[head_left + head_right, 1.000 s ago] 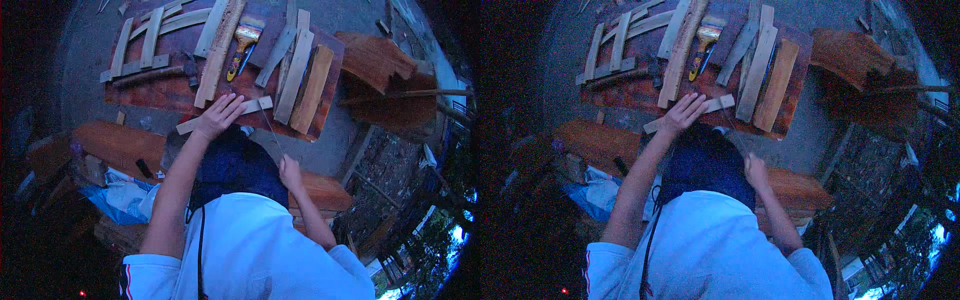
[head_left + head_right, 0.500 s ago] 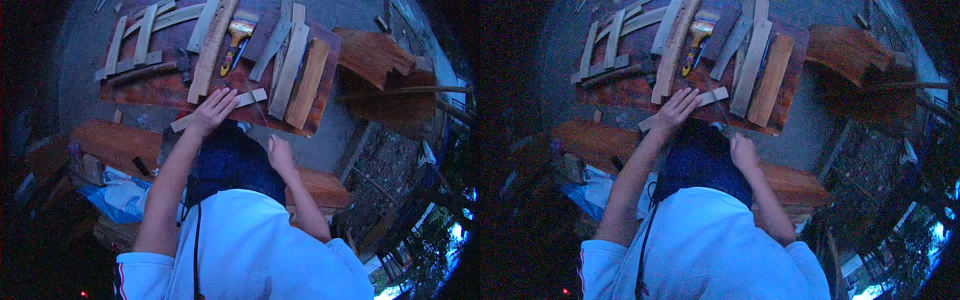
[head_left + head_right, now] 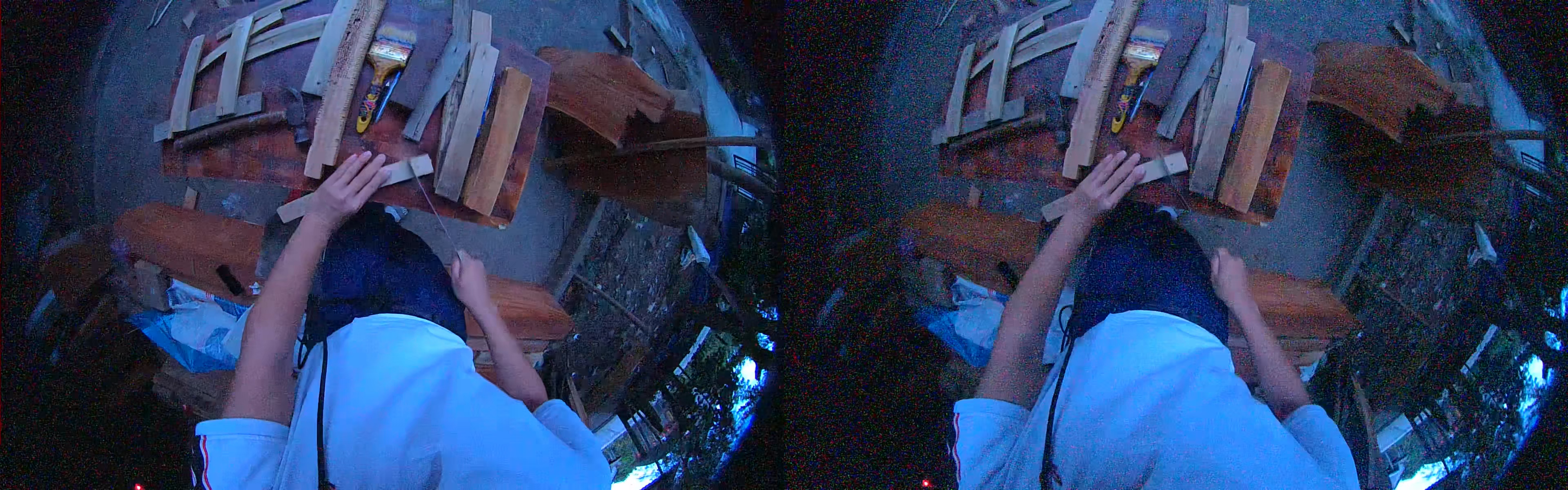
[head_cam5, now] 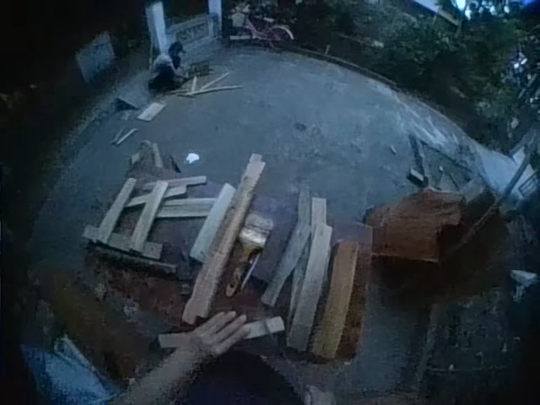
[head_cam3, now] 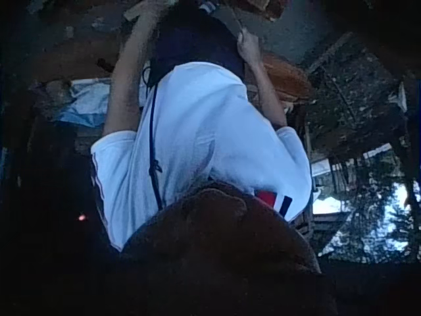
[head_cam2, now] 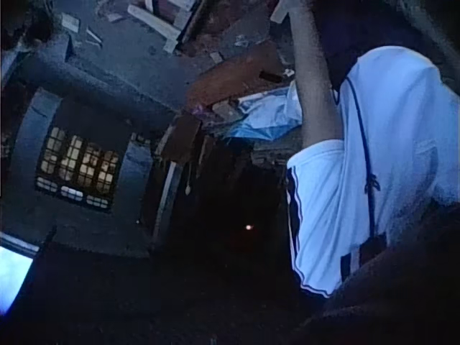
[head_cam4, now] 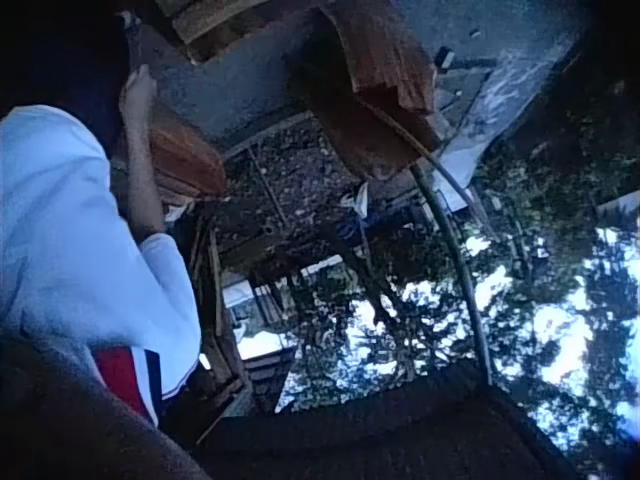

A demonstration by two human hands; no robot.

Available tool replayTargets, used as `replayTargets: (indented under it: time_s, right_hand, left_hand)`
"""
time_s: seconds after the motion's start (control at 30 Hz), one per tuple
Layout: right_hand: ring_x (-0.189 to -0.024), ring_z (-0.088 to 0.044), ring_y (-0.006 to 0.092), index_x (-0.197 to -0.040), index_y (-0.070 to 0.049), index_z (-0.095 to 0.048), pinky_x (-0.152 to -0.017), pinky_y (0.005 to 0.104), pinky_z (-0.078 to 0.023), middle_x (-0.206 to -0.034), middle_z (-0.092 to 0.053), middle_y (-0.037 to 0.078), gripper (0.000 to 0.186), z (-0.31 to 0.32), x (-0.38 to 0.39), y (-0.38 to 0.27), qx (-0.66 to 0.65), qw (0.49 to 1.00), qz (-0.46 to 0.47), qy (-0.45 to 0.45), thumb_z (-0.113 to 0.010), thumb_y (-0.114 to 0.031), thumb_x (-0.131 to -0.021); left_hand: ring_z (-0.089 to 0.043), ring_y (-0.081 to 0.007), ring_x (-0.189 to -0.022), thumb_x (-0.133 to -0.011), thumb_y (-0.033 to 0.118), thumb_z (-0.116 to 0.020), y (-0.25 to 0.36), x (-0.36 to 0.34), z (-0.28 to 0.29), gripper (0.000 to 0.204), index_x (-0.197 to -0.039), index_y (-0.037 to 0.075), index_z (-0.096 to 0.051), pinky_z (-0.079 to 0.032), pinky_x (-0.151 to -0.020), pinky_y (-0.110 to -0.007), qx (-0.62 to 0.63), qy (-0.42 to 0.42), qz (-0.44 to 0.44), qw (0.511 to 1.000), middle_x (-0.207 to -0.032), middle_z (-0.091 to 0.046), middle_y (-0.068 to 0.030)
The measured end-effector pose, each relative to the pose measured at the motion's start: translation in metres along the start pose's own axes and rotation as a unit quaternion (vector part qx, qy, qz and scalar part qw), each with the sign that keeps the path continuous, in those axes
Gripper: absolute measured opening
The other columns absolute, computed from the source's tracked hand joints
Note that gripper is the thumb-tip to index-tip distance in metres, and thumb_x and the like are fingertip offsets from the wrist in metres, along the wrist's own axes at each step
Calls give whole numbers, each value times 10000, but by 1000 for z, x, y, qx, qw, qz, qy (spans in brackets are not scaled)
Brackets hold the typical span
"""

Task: Marking wood with a pencil and then cutting it with a hand saw at an outdoor workbench.

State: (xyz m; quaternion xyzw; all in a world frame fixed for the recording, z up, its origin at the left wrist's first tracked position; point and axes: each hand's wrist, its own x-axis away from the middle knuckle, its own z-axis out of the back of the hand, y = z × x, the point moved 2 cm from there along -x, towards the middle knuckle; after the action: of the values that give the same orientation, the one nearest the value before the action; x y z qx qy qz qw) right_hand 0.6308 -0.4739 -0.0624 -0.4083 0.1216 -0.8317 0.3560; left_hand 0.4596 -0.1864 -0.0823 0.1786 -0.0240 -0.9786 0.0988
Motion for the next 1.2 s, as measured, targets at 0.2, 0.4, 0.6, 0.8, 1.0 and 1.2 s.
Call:
replayTargets:
  time_s: [0.2,0.4,0.6,0.8,1.0,1.2]
  right_hand:
    - [-831,-613,529,-929,24,-590,-749,606,-485,-838,-627,331,211,10,-44,-65,-42,996,61,47,-501,-161,-975]
    - [-796,-607,535,-913,18,-602,-711,601,-490,-826,-628,316,255,0,-5,-23,-53,998,10,41,-496,-202,-985]
    - [-810,-610,516,-933,32,-606,-691,577,-470,-821,-618,324,217,-2,-8,-18,-19,999,9,40,-496,-149,-980]
    - [-810,-634,514,-1013,7,-624,-736,606,-499,-861,-655,301,241,-1,-27,-45,-11,999,48,21,-495,-196,-992]
    - [-819,-605,524,-936,39,-607,-702,585,-473,-840,-621,327,237,3,-2,-12,-14,999,29,44,-488,-159,-992]
    - [-844,-644,494,-1001,8,-608,-774,611,-497,-870,-656,301,241,9,-27,-36,18,1000,25,-3,-501,-207,-982]
  left_hand:
    - [-517,-279,-1331,-891,132,-557,5,-7,9,479,-1368,102,-576,-426,-1130,-422,25,-52,30,998,-1461,-523,-93]
    - [-507,-290,-1341,-876,118,-562,1,-2,4,517,-1391,90,-550,-409,-1143,-433,40,-31,35,998,-1474,-509,-107]
    - [-499,-314,-1345,-870,110,-564,3,-6,8,518,-1386,70,-548,-404,-1146,-444,31,-55,25,998,-1475,-504,-117]
    - [-491,-324,-1350,-869,121,-561,1,-4,4,527,-1392,63,-537,-404,-1143,-449,30,-40,20,999,-1491,-483,-129]
    - [-478,-326,-1361,-872,107,-548,4,0,4,534,-1404,61,-524,-399,-1146,-445,14,-38,20,999,-1494,-479,-129]
    - [-482,-318,-1359,-869,101,-544,4,-6,10,556,-1423,67,-510,-393,-1153,-444,13,-78,56,995,-1496,-475,-132]
